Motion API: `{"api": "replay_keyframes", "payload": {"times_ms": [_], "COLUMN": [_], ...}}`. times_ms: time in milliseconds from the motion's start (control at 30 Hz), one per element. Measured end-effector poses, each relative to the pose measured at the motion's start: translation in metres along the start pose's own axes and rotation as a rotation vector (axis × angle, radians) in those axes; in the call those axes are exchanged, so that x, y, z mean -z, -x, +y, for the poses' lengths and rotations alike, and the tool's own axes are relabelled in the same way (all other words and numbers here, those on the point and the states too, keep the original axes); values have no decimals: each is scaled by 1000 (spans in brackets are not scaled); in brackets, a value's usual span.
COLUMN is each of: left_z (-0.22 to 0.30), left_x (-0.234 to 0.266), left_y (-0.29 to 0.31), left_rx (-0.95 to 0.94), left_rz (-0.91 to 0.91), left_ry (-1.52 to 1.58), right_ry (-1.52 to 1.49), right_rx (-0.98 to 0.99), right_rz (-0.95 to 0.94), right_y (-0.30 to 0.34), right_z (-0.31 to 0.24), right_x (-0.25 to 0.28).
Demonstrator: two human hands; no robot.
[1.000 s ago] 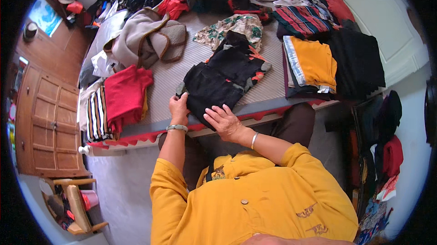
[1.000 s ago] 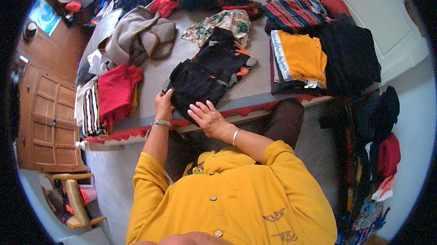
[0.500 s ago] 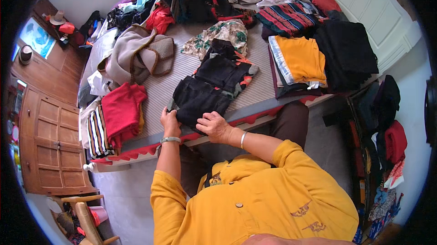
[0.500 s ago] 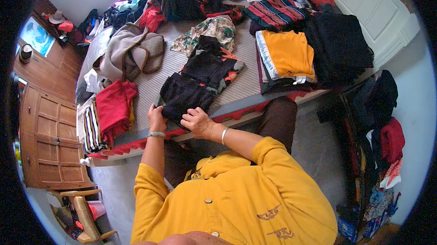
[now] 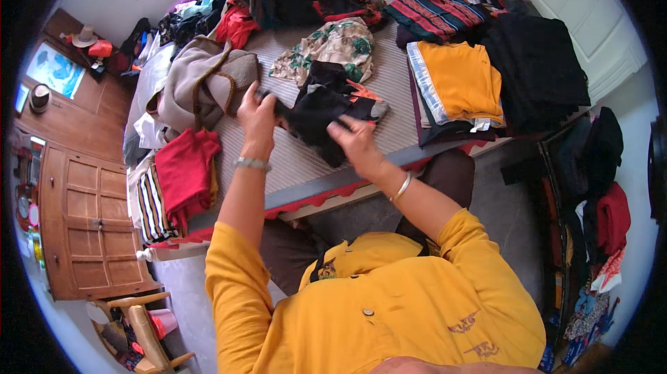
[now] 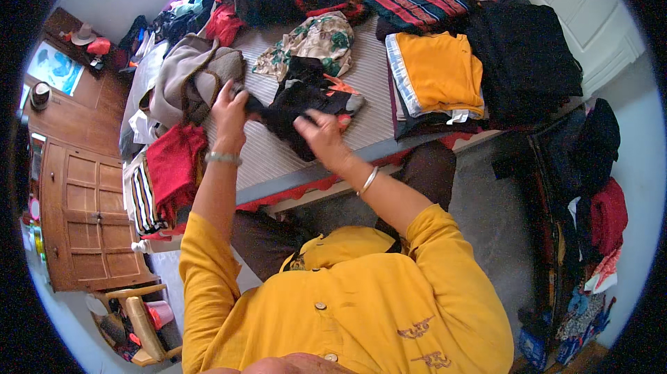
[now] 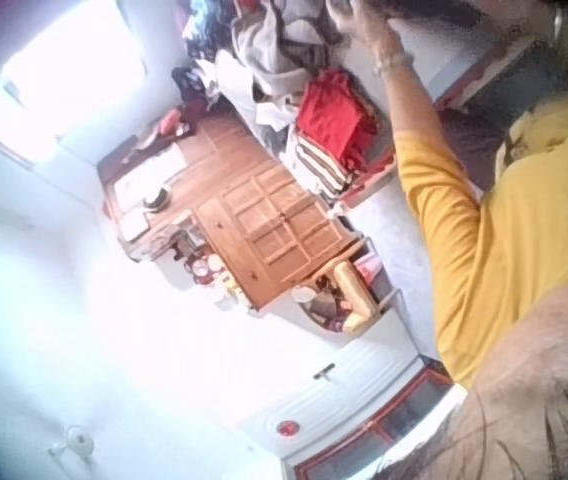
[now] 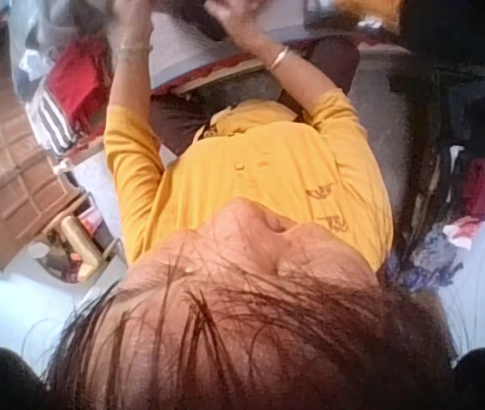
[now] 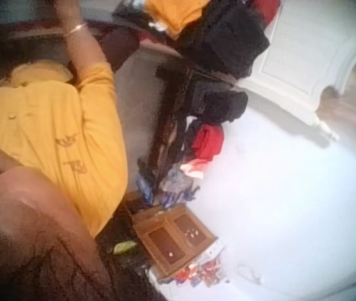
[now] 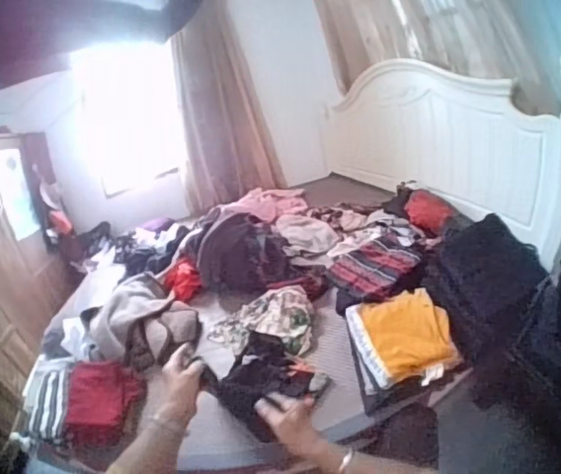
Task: Folding various articles of clothing on a bed.
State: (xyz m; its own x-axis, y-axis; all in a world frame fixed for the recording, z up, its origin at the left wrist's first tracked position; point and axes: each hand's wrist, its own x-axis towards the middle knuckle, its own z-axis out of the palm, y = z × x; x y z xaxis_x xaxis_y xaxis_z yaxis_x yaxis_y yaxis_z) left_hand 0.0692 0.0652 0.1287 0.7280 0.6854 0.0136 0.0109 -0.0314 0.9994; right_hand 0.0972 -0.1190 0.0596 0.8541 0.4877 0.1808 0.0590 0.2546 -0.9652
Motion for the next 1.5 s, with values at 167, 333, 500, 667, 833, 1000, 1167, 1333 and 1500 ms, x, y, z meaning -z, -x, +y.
{"api": "replay_keyframes", "payload": {"times_ms": [167, 333, 500, 667, 833, 1000, 1167, 1333, 1500], "left_z": [-57, -107, -131, -143, -144, -148, -141, -137, -141], "left_x": [-58, -35, -33, -40, -40, -39, -41, -36, -30], "left_y": [-26, 13, 49, 59, 58, 58, 61, 62, 66], "left_rx": [-221, -595, -411, -335, -362, -360, -343, -358, -307], "left_rz": [-168, -107, -54, -65, -54, -50, -61, -39, 74], "left_ry": [-534, -819, -921, -1055, -1046, -1058, -1054, -955, -572], "right_ry": [50, 375, 992, 1326, 1277, 1278, 1259, 1261, 1124], "right_rx": [-150, -276, 234, 393, 349, 332, 309, 172, -94], "right_rz": [208, 270, 313, 182, 135, 130, 167, 89, -23], "right_y": [-44, -39, -50, -37, -36, -36, -39, -44, -38], "right_z": [77, 49, 44, 72, 69, 74, 77, 62, 53], "right_x": [95, 103, 80, 66, 67, 65, 66, 58, 42]}}
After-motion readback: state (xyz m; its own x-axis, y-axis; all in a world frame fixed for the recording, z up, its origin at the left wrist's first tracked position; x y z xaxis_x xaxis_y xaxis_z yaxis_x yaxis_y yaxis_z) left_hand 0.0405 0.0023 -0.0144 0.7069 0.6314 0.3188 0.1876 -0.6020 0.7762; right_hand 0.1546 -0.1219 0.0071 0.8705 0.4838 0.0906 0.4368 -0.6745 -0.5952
